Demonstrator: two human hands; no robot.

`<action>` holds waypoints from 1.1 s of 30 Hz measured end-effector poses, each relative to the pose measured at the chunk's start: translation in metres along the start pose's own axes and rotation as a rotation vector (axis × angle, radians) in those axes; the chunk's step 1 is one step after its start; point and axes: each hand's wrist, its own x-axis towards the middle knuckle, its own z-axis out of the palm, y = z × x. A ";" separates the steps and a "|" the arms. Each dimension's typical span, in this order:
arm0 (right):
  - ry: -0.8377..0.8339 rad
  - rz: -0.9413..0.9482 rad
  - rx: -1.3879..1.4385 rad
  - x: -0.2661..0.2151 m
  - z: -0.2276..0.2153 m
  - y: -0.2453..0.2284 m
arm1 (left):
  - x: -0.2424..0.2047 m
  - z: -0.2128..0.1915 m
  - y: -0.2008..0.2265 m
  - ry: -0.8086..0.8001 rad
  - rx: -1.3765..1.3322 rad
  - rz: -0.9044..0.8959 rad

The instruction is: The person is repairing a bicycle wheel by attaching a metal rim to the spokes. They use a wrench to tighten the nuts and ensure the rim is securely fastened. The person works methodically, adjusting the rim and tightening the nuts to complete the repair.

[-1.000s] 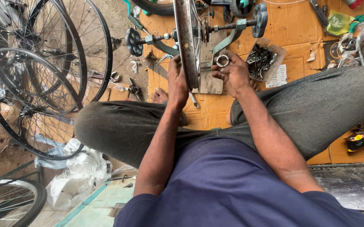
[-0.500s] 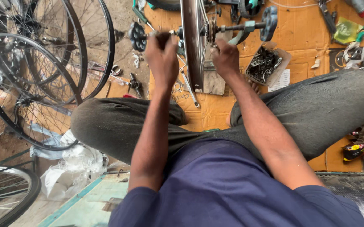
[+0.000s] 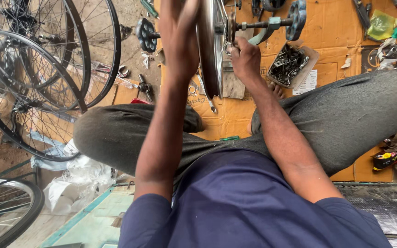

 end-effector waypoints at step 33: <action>-0.039 0.074 0.027 -0.001 0.008 0.004 | -0.171 -0.028 0.054 -0.642 0.174 -0.855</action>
